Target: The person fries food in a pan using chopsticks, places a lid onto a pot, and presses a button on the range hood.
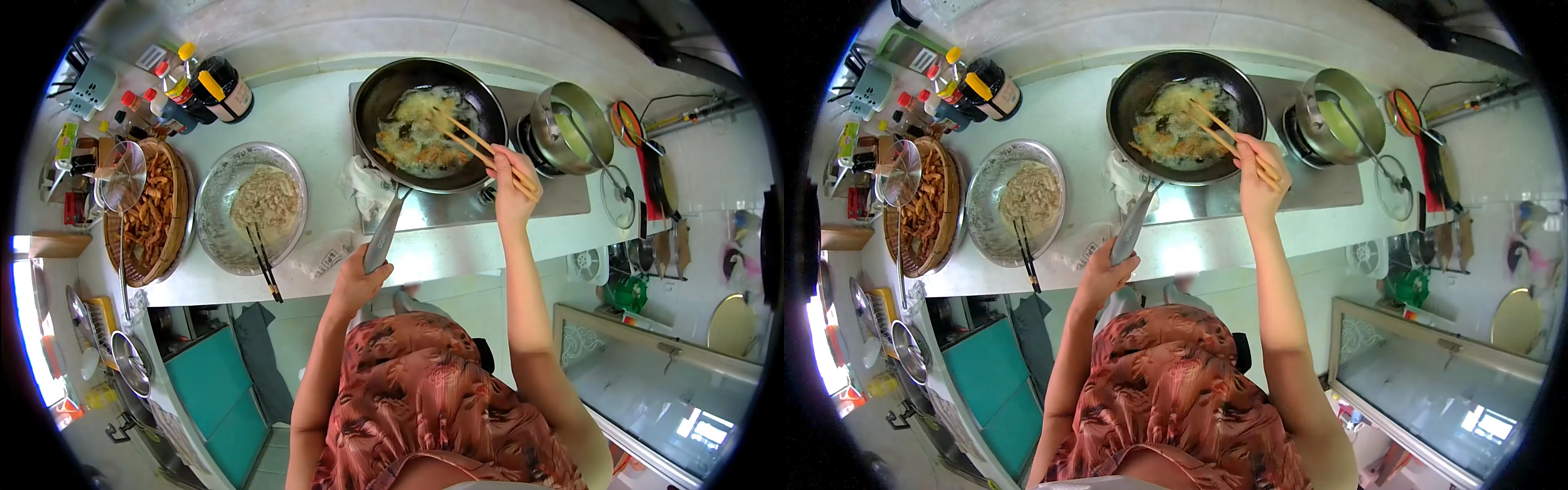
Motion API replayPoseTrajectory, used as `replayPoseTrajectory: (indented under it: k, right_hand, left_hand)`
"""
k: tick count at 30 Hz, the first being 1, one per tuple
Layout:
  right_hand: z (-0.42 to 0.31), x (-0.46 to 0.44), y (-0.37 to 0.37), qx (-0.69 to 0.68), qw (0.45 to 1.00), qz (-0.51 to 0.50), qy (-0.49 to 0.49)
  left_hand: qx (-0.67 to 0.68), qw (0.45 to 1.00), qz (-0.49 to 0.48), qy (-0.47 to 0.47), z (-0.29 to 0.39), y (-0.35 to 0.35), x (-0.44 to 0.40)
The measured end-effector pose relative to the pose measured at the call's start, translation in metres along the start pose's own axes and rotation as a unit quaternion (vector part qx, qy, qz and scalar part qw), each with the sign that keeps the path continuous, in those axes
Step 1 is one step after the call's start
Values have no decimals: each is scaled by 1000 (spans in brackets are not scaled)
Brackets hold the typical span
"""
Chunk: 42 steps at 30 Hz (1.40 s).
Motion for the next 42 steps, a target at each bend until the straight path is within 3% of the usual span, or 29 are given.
replayPoseTrajectory:
  k: [7,15,23,29,42]
  right_hand:
    - [28,-2,45,-74,994,-4,74]
    - [46,-9,51,-161,971,90,154]
    - [31,1,45,-147,976,31,156]
    - [40,12,68,-165,974,61,144]
    - [60,14,-12,-197,931,146,271]
  left_hand:
    - [-5,1000,6,-20,5,0,5]
    - [-4,1000,-5,-3,5,0,3]
    - [-3,1000,-10,-14,4,2,3]
    - [0,1000,-10,-11,4,0,3]
    - [-8,1000,-14,-3,7,1,2]
Point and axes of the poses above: each hand's wrist, its own x-axis away from the middle knuckle, its own y-axis out of the palm, z = x × y, the point moved 8 cm from there along -x, towards the middle knuckle, and after that the axes turned 11 degrees about z, right-handed, at the moved point
